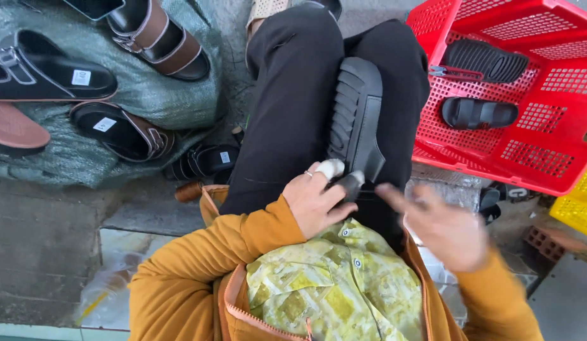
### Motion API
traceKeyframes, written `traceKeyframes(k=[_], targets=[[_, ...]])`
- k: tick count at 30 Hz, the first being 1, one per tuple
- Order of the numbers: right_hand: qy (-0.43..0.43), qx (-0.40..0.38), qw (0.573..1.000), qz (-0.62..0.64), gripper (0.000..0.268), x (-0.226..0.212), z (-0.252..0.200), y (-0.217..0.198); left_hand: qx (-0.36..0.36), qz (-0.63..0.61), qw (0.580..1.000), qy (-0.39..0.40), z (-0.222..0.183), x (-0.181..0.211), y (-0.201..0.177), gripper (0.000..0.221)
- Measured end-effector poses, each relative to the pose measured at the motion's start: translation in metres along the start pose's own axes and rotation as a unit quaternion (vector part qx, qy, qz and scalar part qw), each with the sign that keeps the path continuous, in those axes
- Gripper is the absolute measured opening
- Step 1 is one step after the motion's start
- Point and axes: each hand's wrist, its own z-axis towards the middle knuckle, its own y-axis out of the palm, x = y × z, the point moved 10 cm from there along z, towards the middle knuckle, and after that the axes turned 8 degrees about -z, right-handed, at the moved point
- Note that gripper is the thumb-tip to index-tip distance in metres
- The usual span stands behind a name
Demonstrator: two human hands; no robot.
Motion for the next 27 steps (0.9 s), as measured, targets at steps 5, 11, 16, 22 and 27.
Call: traceKeyframes(k=[5,11,16,22,27], targets=[[-0.033,0.097,0.986,0.133,0.025,-0.014,0.002,-0.028,-0.062,-0.013,0.980,0.189,-0.017,0.033,0.022,0.019],[0.010,0.141,0.972,0.187,0.015,-0.010,0.002,0.010,-0.039,-0.023,0.963,0.265,-0.033,0.042,0.002,0.024],[0.324,0.240,0.870,0.285,0.036,0.140,-0.118,0.018,-0.025,-0.046,0.970,0.238,-0.041,0.025,0.001,0.020],[0.248,0.086,0.944,0.200,0.056,0.054,-0.034,0.023,-0.205,0.078,0.975,0.043,-0.031,-0.015,0.009,0.034],[0.103,0.122,0.914,0.372,0.061,0.008,0.001,0.016,-0.220,-0.358,0.890,-0.179,0.011,-0.024,0.009,0.019]])
